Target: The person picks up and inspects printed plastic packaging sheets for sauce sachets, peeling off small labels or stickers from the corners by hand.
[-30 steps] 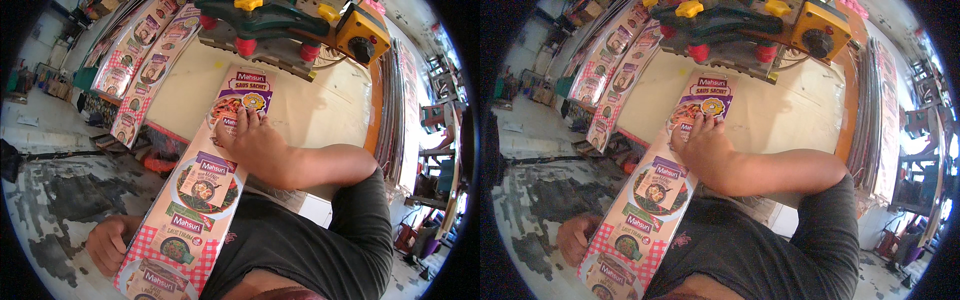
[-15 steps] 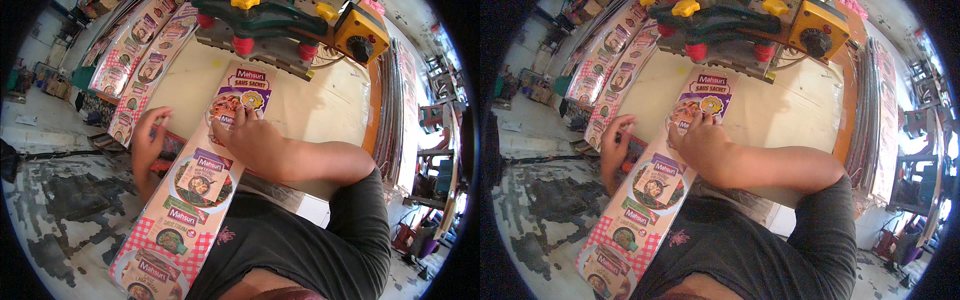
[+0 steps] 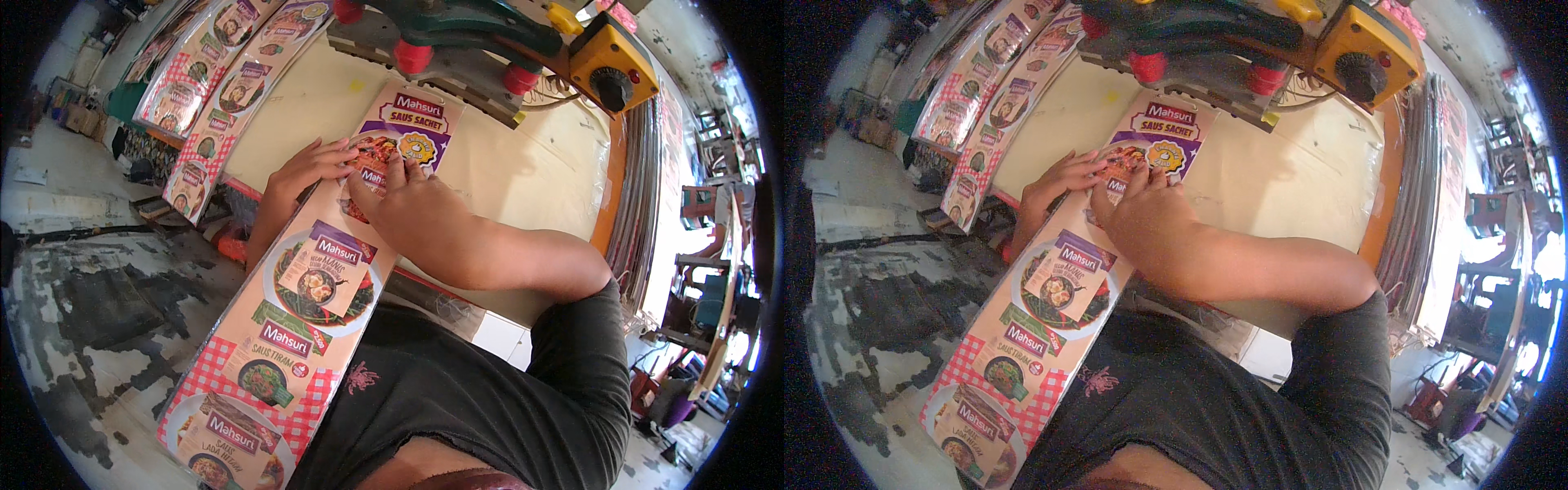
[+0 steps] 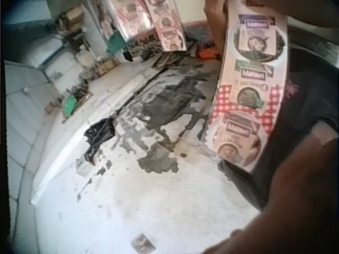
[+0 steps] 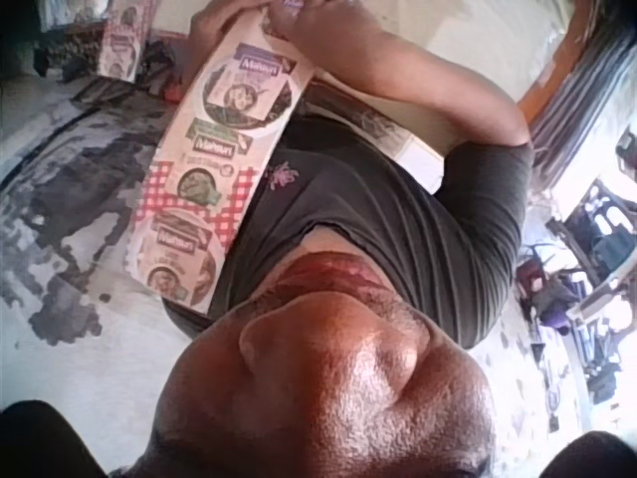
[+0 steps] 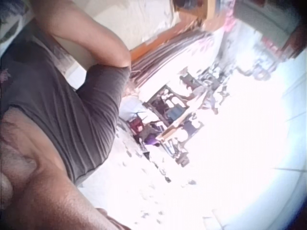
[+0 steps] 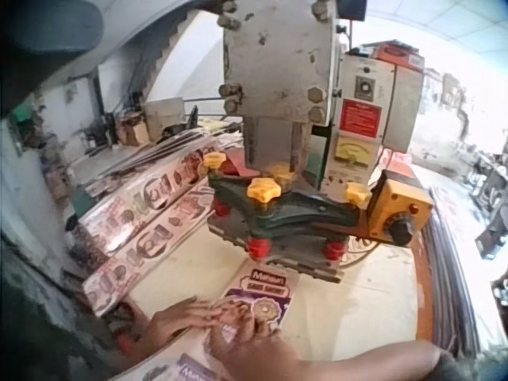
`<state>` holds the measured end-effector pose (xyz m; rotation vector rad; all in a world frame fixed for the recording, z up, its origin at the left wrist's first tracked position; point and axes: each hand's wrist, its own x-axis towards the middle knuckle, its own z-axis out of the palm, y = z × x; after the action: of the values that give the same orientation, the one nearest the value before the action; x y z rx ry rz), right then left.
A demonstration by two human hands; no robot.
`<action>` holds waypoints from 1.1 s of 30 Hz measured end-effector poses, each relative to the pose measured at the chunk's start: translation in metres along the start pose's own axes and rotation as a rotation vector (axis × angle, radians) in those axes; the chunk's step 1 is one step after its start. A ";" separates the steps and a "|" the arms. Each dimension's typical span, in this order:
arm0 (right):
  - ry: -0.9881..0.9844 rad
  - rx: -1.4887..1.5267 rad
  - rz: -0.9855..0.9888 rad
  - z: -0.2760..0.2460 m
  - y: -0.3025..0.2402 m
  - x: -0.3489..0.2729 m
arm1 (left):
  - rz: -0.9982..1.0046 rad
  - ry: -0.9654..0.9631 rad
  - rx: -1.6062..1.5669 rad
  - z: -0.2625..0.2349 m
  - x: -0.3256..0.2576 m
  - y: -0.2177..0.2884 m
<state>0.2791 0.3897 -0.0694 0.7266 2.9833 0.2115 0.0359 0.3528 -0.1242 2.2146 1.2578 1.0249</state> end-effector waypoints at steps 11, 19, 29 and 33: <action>-0.031 0.026 -0.056 -0.006 0.008 0.004 | -0.028 0.123 -0.108 0.011 -0.004 0.002; -0.052 0.029 -0.081 -0.010 0.012 0.000 | 0.075 0.155 -0.014 0.015 -0.003 0.003; -0.007 0.018 -0.111 -0.004 0.014 0.000 | 0.162 0.224 -0.008 0.026 -0.006 -0.021; -0.034 0.019 -0.105 -0.008 0.015 0.000 | 0.070 0.211 -0.132 0.025 -0.005 -0.008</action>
<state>0.2846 0.4019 -0.0589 0.5671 2.9848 0.1630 0.0490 0.3531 -0.1474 2.1069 1.1672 1.3578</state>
